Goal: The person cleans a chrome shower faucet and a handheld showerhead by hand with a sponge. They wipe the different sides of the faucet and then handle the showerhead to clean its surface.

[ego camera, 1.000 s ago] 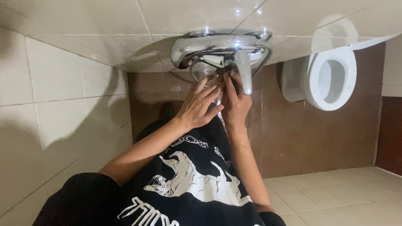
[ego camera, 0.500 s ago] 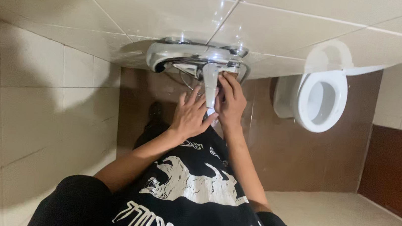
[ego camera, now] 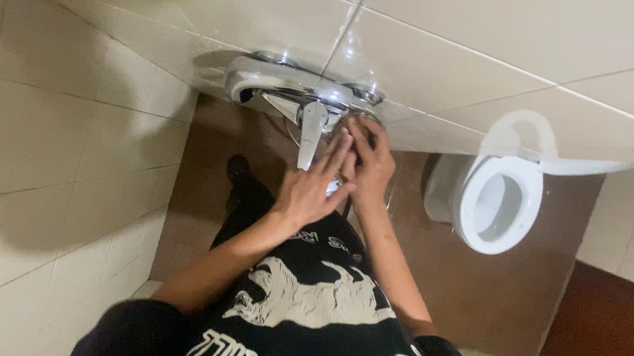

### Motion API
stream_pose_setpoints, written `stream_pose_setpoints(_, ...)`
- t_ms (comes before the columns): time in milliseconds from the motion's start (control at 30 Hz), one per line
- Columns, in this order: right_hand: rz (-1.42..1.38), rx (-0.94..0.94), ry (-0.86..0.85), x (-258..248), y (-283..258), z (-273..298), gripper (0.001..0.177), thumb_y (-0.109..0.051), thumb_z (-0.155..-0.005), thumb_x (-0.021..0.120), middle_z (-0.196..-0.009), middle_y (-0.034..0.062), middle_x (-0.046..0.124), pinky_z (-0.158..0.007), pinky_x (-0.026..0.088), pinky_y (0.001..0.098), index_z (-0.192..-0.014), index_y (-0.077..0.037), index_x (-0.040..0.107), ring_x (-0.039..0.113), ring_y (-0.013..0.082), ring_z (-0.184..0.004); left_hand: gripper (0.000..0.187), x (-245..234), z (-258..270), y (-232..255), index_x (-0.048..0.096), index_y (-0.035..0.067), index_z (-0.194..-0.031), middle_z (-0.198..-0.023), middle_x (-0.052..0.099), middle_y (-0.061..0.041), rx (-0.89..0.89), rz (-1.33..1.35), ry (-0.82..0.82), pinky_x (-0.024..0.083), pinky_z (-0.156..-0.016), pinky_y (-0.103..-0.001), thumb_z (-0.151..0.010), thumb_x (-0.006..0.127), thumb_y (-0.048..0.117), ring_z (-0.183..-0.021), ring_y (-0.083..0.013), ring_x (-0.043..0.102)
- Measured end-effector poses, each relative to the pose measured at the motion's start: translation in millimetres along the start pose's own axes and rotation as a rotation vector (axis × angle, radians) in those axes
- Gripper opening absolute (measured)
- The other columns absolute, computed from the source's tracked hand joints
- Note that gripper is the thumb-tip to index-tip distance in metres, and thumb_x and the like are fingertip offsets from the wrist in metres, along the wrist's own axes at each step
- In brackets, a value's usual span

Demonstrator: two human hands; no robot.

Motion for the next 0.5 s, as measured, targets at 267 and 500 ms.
stream_pose_setpoints(267,-0.043,0.025,-0.17,33.8,4.8,14.8,0.052,-0.004,-0.091,0.07,-0.138,0.01,0.06,-0.093,0.06,0.0383,-0.141,-0.016,0.067,0.069,0.0315,-0.118,0.092,-7.3,17.5,-14.4,0.014,0.012,-0.166,-0.169,0.029,-0.012,-0.07,-0.168,0.134,0.059,-0.089,-0.048,-0.098,0.06,0.054,-0.117,-0.0365,0.063)
stream_pose_setpoints(500,-0.022,-0.024,-0.245,30.9,-3.5,21.6,0.073,-0.005,-0.077,0.076,-0.144,0.0144,0.053,-0.087,0.058,0.0411,-0.146,-0.014,0.056,0.065,0.0379,-0.117,0.091,-2.5,18.9,-10.2,0.016,0.013,-0.164,-0.168,0.028,-0.018,0.002,-0.1,0.227,0.054,-0.096,-0.049,-0.094,0.064,0.047,-0.127,-0.0416,0.058)
Point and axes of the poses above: each hand's wrist, its own z-axis away from the middle knuckle, its own x-axis out of the palm, y = z × x, the point moved 10 cm from there along -z, towards the middle knuckle
